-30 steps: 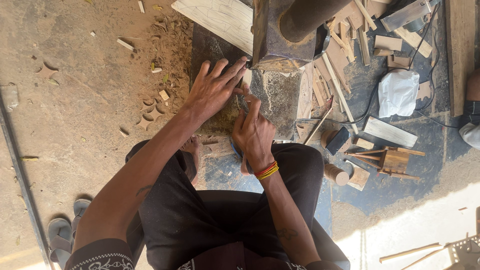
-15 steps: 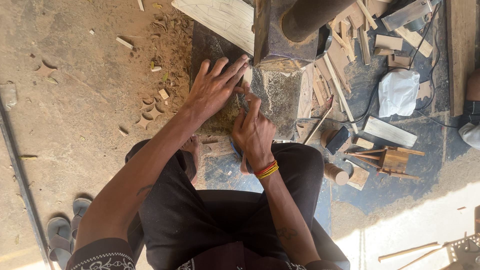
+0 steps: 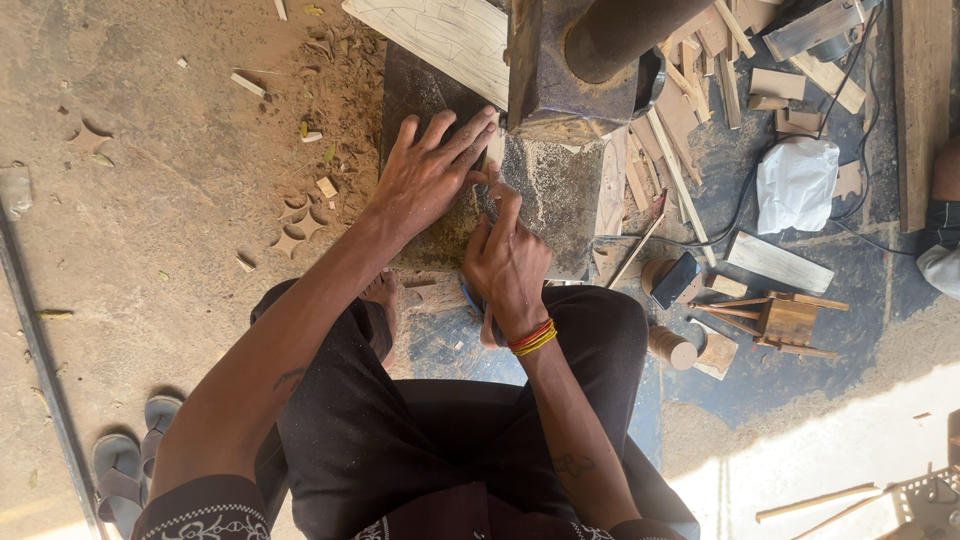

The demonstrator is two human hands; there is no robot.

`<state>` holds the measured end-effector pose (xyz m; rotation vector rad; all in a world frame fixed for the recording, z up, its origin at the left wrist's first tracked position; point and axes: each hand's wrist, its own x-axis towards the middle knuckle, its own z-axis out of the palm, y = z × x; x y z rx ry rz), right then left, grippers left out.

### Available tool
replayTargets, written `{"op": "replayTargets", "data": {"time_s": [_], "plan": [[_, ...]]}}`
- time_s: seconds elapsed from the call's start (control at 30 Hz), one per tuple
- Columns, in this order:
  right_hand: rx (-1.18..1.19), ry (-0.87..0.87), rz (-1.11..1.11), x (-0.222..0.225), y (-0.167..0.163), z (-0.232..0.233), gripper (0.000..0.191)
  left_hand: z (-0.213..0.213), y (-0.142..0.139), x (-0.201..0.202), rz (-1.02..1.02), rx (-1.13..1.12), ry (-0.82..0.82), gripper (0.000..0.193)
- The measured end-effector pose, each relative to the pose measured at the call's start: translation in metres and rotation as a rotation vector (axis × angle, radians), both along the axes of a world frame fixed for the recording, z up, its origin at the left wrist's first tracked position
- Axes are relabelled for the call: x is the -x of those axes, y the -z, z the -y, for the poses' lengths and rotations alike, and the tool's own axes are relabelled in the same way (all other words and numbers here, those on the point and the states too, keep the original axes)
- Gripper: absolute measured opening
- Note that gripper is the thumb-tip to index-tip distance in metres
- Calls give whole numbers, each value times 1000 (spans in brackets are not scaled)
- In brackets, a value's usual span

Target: The person uses a band saw to cut a piece of wood along a marked curved line. They guide the wood with both hands, repositioning it several times to follow the drawn pattern and complete the cut.

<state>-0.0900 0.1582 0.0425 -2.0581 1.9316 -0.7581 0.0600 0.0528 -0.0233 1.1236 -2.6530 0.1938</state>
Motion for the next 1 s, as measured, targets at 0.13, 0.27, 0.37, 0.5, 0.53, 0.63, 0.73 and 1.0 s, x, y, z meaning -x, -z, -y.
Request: {"op": "replayTargets", "data": {"time_s": [0.13, 0.27, 0.37, 0.5, 0.53, 0.63, 0.73, 1.0], "plan": [[-37, 15, -4, -1, -1, 0, 57, 1, -1, 1, -4, 11, 3, 62], [-26, 18, -5, -1, -1, 1, 58, -1, -1, 1, -32, 7, -5, 62], [-32, 22, -8, 0, 0, 2, 57, 0, -2, 1, -17, 2, -5, 60], [19, 3, 5, 1, 5, 2, 57, 1, -2, 1, -25, 17, 0, 62], [13, 6, 5, 1, 6, 2, 55, 1, -2, 0, -22, 20, 0, 63], [-15, 15, 9, 2, 9, 3, 48, 1, -1, 0, -36, 9, -3, 60], [-80, 36, 17, 2, 9, 3, 44, 2, 0, 0, -24, 30, -7, 62], [-71, 39, 6, 0, 2, 4, 53, 4, 2, 0, -36, -15, -4, 63]]}}
